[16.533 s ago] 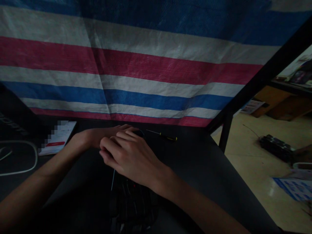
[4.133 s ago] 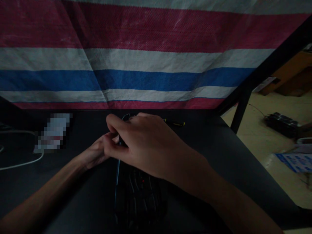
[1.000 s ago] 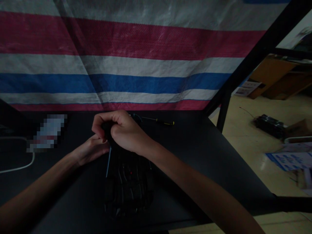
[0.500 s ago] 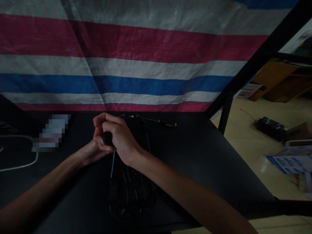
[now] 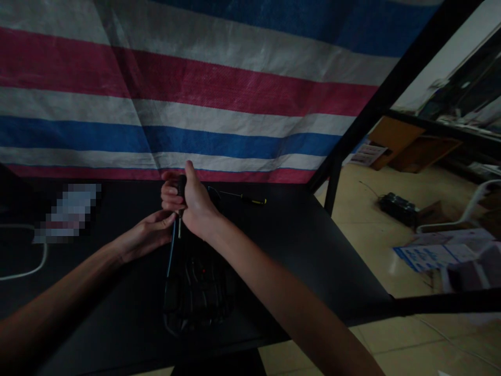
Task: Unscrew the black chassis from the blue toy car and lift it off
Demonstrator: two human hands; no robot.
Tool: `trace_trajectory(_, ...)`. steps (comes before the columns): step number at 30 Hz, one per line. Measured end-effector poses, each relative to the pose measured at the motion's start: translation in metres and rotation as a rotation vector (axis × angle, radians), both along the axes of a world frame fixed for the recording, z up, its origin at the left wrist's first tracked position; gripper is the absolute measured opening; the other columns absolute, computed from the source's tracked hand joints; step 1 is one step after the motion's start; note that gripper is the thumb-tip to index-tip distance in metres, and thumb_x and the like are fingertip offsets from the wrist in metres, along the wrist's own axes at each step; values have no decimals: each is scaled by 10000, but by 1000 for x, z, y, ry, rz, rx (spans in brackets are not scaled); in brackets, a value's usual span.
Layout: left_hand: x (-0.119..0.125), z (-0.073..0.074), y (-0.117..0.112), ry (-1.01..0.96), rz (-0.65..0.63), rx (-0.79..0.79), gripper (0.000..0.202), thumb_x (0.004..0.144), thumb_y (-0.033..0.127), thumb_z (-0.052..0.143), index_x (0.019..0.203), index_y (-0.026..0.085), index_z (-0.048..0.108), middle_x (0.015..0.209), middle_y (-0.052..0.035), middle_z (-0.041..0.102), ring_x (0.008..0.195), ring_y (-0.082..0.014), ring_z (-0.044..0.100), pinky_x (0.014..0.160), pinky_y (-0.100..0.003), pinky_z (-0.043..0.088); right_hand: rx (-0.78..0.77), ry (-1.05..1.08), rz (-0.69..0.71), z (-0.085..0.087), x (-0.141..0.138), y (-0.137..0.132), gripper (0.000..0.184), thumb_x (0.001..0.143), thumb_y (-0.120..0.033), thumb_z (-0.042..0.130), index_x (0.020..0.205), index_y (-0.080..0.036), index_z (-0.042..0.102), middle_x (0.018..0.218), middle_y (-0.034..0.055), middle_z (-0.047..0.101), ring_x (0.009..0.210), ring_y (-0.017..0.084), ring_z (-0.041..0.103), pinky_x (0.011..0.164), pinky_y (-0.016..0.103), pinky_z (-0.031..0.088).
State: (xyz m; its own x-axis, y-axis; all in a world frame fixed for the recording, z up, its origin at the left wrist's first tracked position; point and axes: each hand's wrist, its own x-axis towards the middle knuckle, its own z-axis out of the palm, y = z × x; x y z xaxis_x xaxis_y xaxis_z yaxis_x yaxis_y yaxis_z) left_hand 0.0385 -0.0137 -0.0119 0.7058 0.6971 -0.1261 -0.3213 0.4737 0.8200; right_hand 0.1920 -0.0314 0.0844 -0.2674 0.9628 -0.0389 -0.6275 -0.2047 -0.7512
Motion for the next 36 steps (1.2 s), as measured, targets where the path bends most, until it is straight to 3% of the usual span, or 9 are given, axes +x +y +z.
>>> trace_trajectory(5, 2, 8, -2, 53, -4, -5, 370, 883, 220, 782, 1234, 214, 664, 1089, -37, 687, 979, -191, 654, 877, -362, 545, 139, -387, -252, 2, 72, -13, 185, 886, -332, 474, 910, -183, 581, 710, -25, 440, 557, 95, 340, 453, 209, 225)
trace_trajectory(9, 1, 4, 0, 66, 20, -6, 345, 865, 213, 800, 1188, 214, 681, 1064, -27, 678, 958, -181, 652, 835, -337, 559, 111, -620, -382, -40, 116, -26, 186, 893, -331, 528, 927, -172, 617, 730, -23, 490, 560, 90, 389, 466, 209, 258)
trace_trajectory(12, -1, 0, 2, 43, 16, 9, 302, 855, 219, 812, 1135, 216, 699, 1046, -24, 680, 921, -167, 651, 810, -318, 563, 108, -830, -458, -82, 128, -33, 212, 968, -373, 569, 975, -168, 622, 726, -35, 519, 579, 103, 460, 519, 225, 380)
trace_trajectory(15, -1, 0, 3, 36, -2, 35, 310, 862, 238, 806, 1152, 215, 699, 1066, -35, 688, 940, -172, 654, 825, -323, 565, 171, -1034, -535, -110, 129, -40, 255, 996, -409, 591, 1067, -167, 630, 873, 3, 620, 747, 152, 600, 735, 338, 522)
trace_trajectory(19, 1, 3, 1, 49, -15, 55, 313, 875, 245, 790, 1170, 215, 689, 1141, -50, 694, 956, -179, 658, 838, -332, 558, 294, -1292, -587, -120, 125, -49, 177, 967, -249, 512, 1065, -219, 656, 1051, 61, 659, 1071, 245, 582, 1032, 473, 417)
trace_trajectory(25, 1, 3, 0, 35, -21, 44, 319, 884, 237, 777, 1191, 223, 690, 1133, -39, 688, 955, -176, 654, 852, -336, 550, 332, -1558, -590, -109, 118, -51, 249, 892, -204, 486, 1071, -244, 654, 1182, 100, 640, 1211, 318, 492, 1057, 536, 361)
trace_trajectory(30, 1, 1, 1, 31, -37, 40, 309, 895, 249, 768, 1195, 231, 693, 1116, -42, 701, 969, -177, 660, 882, -347, 551, 339, -1634, -578, -63, 95, -42, 357, 1000, -446, 400, 1229, -247, 589, 1275, 110, 590, 1208, 297, 533, 1032, 513, 432)
trace_trajectory(33, 1, 3, 0, 43, -41, 66, 356, 904, 268, 759, 1249, 249, 672, 1231, -64, 698, 1037, -202, 669, 892, -351, 548, 367, -1759, -396, -30, 67, -35, 639, 925, -695, 463, 1382, -253, 531, 1424, 136, 529, 1343, 386, 469, 1021, 594, 445)
trace_trajectory(36, 1, 7, -3, 83, -41, 122, 409, 899, 278, 769, 1291, 272, 651, 1306, -70, 685, 1105, -224, 668, 927, -358, 537, 349, -1878, -154, -11, 38, -24, 802, 923, -738, 408, 1512, -194, 429, 1581, 193, 396, 1457, 437, 357, 1091, 642, 381)
